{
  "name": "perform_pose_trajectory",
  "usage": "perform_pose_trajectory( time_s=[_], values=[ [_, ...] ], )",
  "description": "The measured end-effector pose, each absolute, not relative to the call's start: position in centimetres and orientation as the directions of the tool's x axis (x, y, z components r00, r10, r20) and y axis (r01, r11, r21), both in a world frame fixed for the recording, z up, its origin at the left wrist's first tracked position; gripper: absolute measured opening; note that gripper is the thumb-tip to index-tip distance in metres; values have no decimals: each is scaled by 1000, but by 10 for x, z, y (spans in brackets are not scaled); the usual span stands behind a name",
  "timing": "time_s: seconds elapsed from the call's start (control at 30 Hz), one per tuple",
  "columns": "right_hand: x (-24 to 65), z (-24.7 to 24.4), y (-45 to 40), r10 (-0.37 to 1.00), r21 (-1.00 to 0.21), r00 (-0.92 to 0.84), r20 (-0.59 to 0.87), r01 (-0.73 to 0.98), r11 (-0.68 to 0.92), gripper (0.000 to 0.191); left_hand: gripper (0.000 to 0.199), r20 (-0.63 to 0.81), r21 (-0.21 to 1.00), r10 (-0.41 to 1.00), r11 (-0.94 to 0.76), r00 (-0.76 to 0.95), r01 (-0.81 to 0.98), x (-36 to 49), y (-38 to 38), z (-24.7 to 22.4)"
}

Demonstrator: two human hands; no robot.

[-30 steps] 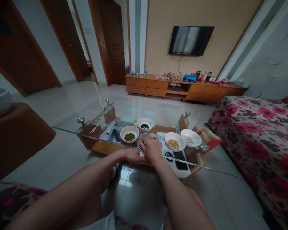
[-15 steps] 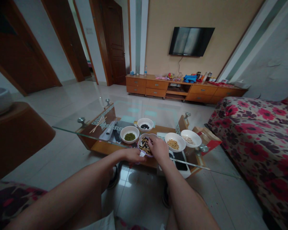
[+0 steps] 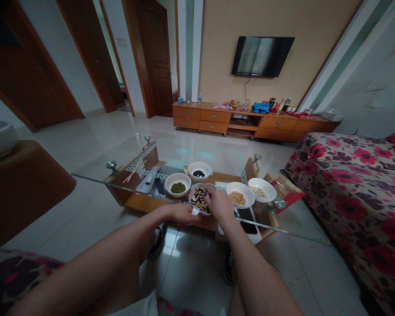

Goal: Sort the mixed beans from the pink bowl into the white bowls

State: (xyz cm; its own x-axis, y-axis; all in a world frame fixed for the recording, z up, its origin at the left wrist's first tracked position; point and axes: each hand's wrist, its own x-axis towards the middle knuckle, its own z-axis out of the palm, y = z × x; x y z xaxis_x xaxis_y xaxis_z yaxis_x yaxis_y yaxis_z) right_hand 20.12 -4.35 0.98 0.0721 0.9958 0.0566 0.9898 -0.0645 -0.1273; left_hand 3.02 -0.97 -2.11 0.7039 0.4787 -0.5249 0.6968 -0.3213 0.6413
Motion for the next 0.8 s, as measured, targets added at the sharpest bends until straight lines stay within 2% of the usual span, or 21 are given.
perform_pose_trajectory(
  time_s=[0.43, 0.8],
  values=[
    [201, 8, -44, 996, -75, 83, -20, 994, -84, 31, 20, -533, 678, 449, -281, 717, 679, 29, -10, -19],
    [201, 4, -42, 997, -50, 74, -20, 996, -75, 34, 24, -529, 666, 462, -294, 712, 686, 30, -9, -22]
  ],
)
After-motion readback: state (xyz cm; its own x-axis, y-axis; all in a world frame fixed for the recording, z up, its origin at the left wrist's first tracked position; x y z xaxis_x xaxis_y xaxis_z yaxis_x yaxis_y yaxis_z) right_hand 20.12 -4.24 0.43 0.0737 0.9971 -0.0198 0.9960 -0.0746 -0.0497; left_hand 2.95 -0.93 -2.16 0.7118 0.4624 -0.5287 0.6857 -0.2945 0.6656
